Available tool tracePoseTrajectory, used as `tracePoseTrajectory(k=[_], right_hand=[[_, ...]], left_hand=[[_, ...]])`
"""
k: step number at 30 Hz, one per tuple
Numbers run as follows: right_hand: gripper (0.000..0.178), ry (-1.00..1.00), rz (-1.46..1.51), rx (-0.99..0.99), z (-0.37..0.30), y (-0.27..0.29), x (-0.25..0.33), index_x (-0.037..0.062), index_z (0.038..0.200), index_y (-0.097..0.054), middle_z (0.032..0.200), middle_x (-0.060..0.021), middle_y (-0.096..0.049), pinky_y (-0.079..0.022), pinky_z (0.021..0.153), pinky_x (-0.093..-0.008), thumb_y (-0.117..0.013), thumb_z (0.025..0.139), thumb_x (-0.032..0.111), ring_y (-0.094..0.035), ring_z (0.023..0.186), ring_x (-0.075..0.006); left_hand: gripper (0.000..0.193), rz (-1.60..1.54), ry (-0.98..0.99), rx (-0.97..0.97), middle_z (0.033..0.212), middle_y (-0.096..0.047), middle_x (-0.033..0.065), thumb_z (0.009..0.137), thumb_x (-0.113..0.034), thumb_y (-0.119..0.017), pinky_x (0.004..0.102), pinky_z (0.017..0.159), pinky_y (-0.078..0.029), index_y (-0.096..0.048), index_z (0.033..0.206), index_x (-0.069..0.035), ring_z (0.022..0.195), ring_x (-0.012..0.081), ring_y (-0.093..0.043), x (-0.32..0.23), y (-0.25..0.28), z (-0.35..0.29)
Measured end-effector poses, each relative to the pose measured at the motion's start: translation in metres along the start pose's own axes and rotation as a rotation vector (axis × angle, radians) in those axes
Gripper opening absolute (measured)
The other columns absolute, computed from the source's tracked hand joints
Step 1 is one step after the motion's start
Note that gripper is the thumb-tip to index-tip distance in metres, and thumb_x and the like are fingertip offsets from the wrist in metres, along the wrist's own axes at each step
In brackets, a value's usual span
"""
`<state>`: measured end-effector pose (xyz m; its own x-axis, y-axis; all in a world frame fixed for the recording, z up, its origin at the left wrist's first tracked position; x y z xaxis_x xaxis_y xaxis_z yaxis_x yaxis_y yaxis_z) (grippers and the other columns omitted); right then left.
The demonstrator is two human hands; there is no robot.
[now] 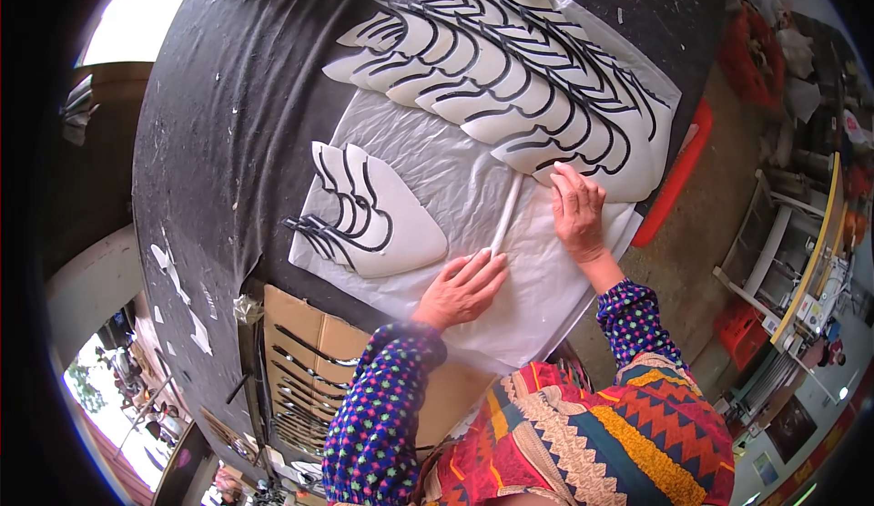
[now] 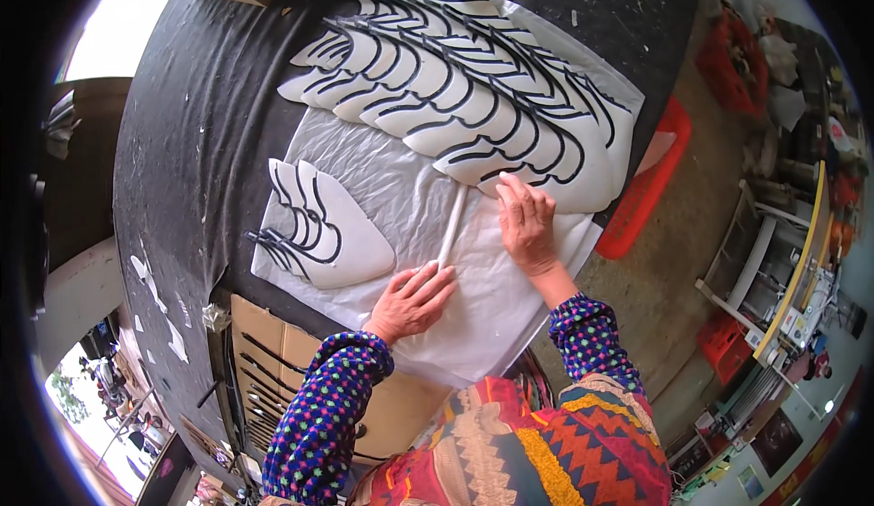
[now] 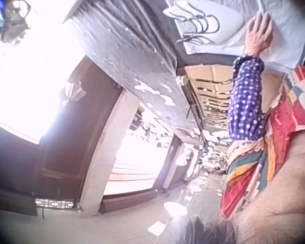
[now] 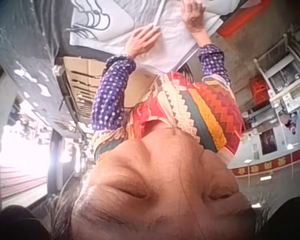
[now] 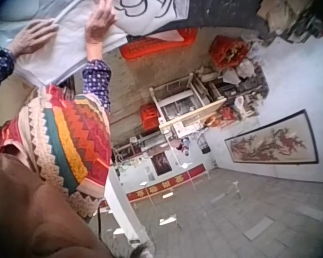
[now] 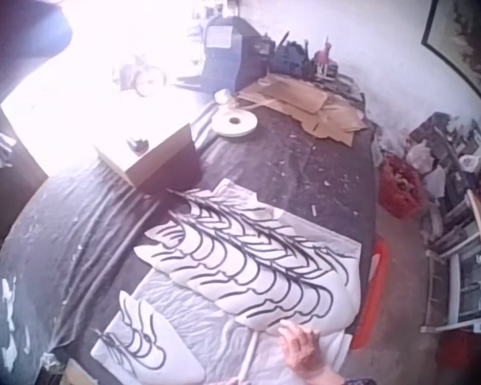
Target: The person sorts, arranges, and stacks shoe upper panels and decorative strips on a work table by hand.
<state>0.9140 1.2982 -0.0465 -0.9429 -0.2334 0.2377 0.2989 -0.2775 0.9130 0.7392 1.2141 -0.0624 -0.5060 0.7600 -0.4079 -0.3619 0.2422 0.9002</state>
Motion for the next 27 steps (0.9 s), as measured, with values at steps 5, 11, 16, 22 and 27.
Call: tracePoseTrajectory(k=[5,11,16,22,27], right_hand=[[0.031,-0.008,0.01,-0.013,0.0,0.005,0.001,0.0048,0.113,-0.056,0.125,-0.0076,-0.055,-0.038,0.088,-0.0355,-0.061,0.083,0.006,-0.054,0.101,-0.022],[0.031,0.086,0.095,-0.046,0.0,0.003,0.005,0.0073,0.107,-0.057,0.117,-0.006,-0.058,-0.041,0.081,-0.0369,-0.063,0.076,0.007,-0.055,0.095,-0.0229],[0.029,0.087,0.068,-0.09,0.001,0.0,-0.001,0.0081,0.106,-0.057,0.112,-0.0049,-0.058,-0.042,0.08,-0.0357,-0.062,0.078,0.007,-0.055,0.094,-0.0229],[0.028,0.055,0.149,-0.071,0.006,0.007,-0.003,0.0067,0.105,-0.057,0.11,-0.0066,-0.059,-0.044,0.08,-0.0352,-0.063,0.078,0.006,-0.056,0.093,-0.0235],[0.022,-0.13,0.493,-0.137,0.024,0.032,-0.034,0.0023,0.104,-0.058,0.106,-0.012,-0.061,-0.048,0.08,-0.0354,-0.061,0.083,-0.003,-0.059,0.092,-0.0283]], left_hand=[[0.046,-0.02,0.009,0.004,0.139,-0.048,0.0008,0.081,-0.02,-0.06,0.0356,0.102,-0.032,-0.053,0.126,-0.016,0.128,0.0187,-0.044,-0.001,0.002,0.0],[0.041,0.016,0.034,-0.016,0.137,-0.05,0.0001,0.081,-0.018,-0.06,0.0355,0.1,-0.033,-0.058,0.122,-0.017,0.127,0.0184,-0.045,0.003,0.003,0.002],[0.043,0.018,0.028,-0.008,0.137,-0.049,0.0002,0.08,-0.019,-0.061,0.0356,0.1,-0.033,-0.057,0.123,-0.017,0.127,0.0182,-0.045,0.003,-0.002,0.005],[0.042,-0.001,0.036,0.026,0.137,-0.05,0.0006,0.08,-0.019,-0.062,0.0362,0.1,-0.033,-0.058,0.122,-0.017,0.126,0.019,-0.046,0.002,-0.003,0.003],[0.049,0.044,0.012,0.076,0.141,-0.046,0.0001,0.082,-0.025,-0.06,0.0359,0.102,-0.031,-0.05,0.129,-0.017,0.131,0.0178,-0.042,-0.001,-0.005,0.001]])
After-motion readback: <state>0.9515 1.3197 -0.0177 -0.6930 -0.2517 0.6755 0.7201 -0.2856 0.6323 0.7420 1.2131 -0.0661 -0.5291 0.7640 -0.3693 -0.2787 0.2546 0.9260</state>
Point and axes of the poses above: each hand's wrist, its own z-axis towards the middle knuckle, its own y-axis out of the back of the hand, x = y × z, the point moved 9 cm from there along z, towards the middle knuckle
